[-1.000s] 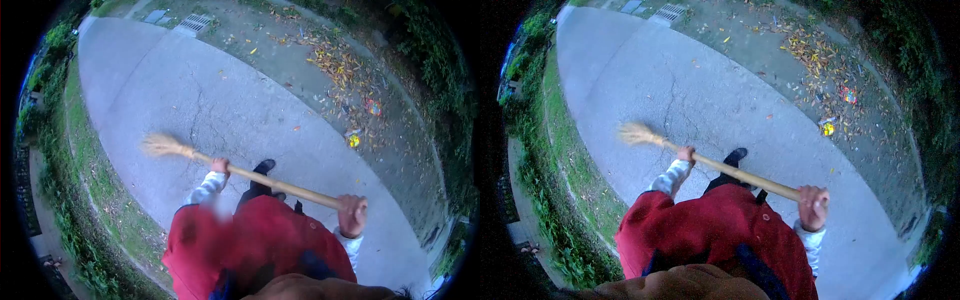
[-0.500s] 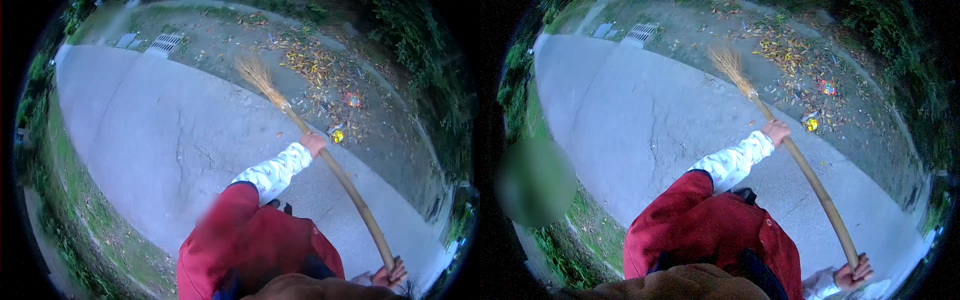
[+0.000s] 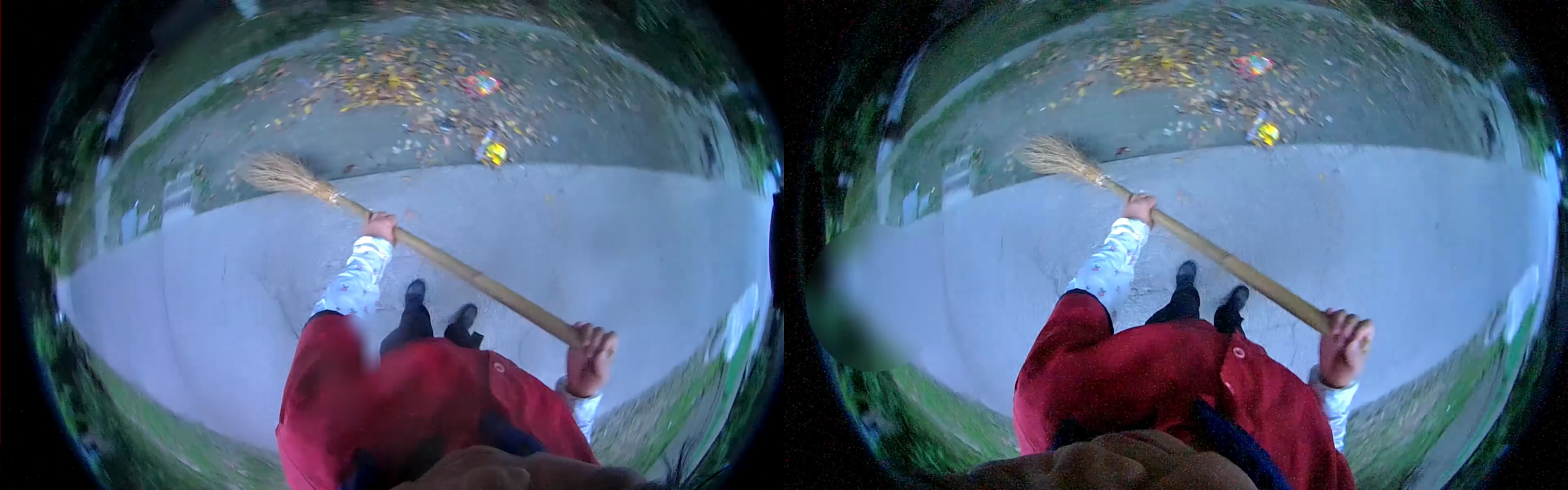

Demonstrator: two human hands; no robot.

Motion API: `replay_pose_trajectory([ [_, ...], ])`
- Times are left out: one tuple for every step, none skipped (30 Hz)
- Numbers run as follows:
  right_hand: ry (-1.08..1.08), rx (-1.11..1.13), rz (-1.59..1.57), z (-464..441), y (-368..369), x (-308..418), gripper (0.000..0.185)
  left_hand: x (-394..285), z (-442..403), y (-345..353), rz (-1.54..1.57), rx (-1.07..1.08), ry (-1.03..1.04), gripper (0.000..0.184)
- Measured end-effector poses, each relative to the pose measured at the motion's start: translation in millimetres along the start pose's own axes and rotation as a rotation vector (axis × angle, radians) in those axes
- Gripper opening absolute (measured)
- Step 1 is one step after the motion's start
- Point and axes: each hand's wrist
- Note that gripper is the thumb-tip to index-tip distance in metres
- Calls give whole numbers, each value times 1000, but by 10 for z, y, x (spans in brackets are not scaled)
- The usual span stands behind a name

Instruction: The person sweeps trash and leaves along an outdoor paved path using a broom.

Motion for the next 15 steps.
replay_pose_trajectory([
  [-53,-31,12,76,-97,219,27,-293,-161,139,15,-140,141,17],
  [-111,-50,19,147,-214,430,27,-602,-354,228,31,-65,198,17],
  [-177,-88,-5,245,-312,645,27,-1038,-466,18,42,14,254,18],
  [-242,-120,-31,366,-472,864,27,-1425,-520,-170,77,42,340,18],
  [-302,-93,-46,519,-739,1090,25,-1777,-561,-298,109,69,426,18],
  [-365,-67,-61,715,-1020,1335,24,-2071,-571,-313,151,78,482,17],
  [-442,-184,9,1027,-1331,1640,25,-2391,-487,-433,136,54,553,16],
  [-513,-301,79,1384,-1619,1873,31,-2686,-386,-495,225,0,613,14],
  [-611,-716,183,1464,-1337,2135,30,-2900,-338,-683,335,-74,725,13],
  [-696,-1136,265,1636,-1349,2357,29,-3202,-300,-646,430,-148,836,12],
  [-654,-677,163,2079,-1542,2636,34,-3411,-268,-573,388,-69,861,14],
  [-659,-549,201,2795,-1797,2926,40,-3620,-264,-452,342,3,888,15],
  [-661,-420,235,3481,-2026,3211,47,-3861,-253,-347,293,73,919,17],
  [-757,-515,308,3751,-1984,3354,43,-4168,-145,-242,369,75,1048,14],
  [-845,-621,385,4020,-1935,3497,39,-4487,-14,-125,444,76,1176,12],
])
Point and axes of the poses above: each hand's wrist, its own z-axis away from the middle knuckle, its own y-axis out of the palm, x = y × z, and after that the axes turned 3 degrees about x, right-handed
